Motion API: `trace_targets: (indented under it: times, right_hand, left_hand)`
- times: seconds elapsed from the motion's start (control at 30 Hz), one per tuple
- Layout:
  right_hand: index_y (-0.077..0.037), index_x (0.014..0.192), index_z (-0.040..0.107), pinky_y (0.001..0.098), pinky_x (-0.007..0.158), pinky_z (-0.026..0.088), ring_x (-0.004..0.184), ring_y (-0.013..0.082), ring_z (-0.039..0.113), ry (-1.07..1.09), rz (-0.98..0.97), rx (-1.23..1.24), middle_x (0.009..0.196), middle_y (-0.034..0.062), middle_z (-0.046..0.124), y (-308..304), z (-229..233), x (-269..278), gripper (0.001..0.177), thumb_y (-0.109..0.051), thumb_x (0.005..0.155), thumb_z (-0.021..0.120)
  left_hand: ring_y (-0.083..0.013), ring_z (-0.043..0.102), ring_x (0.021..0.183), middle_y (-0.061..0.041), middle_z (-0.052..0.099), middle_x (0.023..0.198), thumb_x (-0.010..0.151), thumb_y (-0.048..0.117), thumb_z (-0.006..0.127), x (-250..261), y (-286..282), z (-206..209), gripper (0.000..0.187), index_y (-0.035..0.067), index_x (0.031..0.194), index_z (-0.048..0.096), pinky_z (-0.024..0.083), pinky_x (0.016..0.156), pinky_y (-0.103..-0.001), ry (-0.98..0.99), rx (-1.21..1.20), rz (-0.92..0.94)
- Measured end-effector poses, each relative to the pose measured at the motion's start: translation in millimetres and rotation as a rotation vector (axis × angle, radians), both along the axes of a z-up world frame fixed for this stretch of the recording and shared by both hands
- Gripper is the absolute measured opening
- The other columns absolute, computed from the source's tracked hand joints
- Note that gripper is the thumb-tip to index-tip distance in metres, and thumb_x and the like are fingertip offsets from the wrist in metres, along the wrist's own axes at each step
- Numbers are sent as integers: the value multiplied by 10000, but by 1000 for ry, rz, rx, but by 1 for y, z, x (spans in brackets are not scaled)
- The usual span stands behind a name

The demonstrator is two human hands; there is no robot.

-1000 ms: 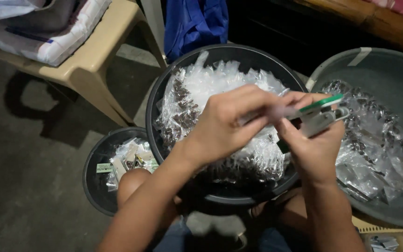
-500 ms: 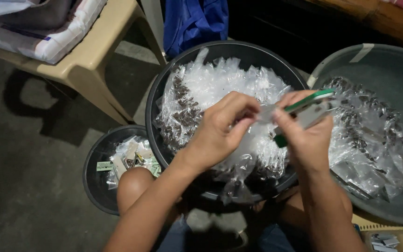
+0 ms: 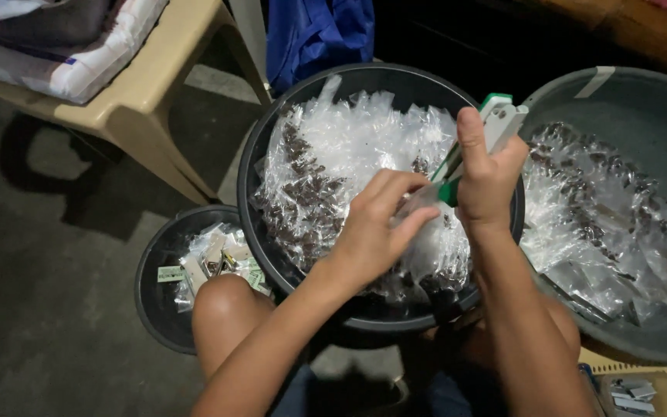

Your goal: The person is attaching paper labels to small plastic bags using a hand stapler.

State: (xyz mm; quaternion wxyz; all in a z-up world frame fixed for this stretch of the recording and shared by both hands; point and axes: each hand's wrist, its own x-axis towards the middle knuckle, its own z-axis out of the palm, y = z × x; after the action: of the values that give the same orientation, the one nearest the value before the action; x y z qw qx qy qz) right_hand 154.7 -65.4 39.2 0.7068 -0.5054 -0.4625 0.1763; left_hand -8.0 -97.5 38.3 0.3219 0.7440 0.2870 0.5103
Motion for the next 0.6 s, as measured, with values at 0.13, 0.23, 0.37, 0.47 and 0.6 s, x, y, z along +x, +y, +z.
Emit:
trace_targets:
  times: [0.13, 0.23, 0.37, 0.47, 0.6]
  right_hand:
    - [-186, 752, 562, 214, 620, 401, 630, 49, 457, 37, 38, -136, 685, -43, 551, -11, -1, 0, 408, -437, 976, 793]
    - [-149, 782, 572, 222, 644, 454, 593, 68, 507, 13, 84, -162, 674, -32, 554, -15, 1, 0, 391, -403, 1018, 753]
    - [-172, 710, 548, 232, 650, 415, 616, 67, 441, -44, 34, -131, 650, -41, 523, -12, -8, -7, 419, -353, 1018, 766]
    - [-165, 684, 528, 238, 619, 401, 606, 65, 422, -8, 20, -125, 634, -47, 503, -6, -18, -5, 448, -340, 1019, 770]
    - [-121, 815, 610, 238, 550, 523, 589, 117, 620, 192, 37, -223, 689, 17, 611, -12, -31, 11, 308, -327, 1001, 742]
  left_hand:
    - [-302, 707, 797, -92, 667, 860, 865, 123, 794, 2, 2, -32, 212, 82, 1028, 665, 582, 672, -383, -92, -71, 90]
    - [-305, 699, 733, -100, 676, 798, 821, 97, 820, 9, 1, -33, 208, 79, 973, 679, 563, 621, -383, -110, -74, 135]
    - [-318, 707, 741, -119, 679, 796, 809, 72, 817, 21, -7, -31, 212, 57, 971, 681, 573, 625, -371, -126, -104, 100]
    - [-271, 715, 728, -95, 688, 790, 794, 47, 828, 23, -5, -34, 204, 62, 948, 695, 573, 613, -329, -91, -159, 105]
    - [-312, 743, 786, -195, 701, 871, 828, 21, 803, 14, -4, -43, 224, -6, 1002, 665, 613, 700, -340, -190, -436, 56]
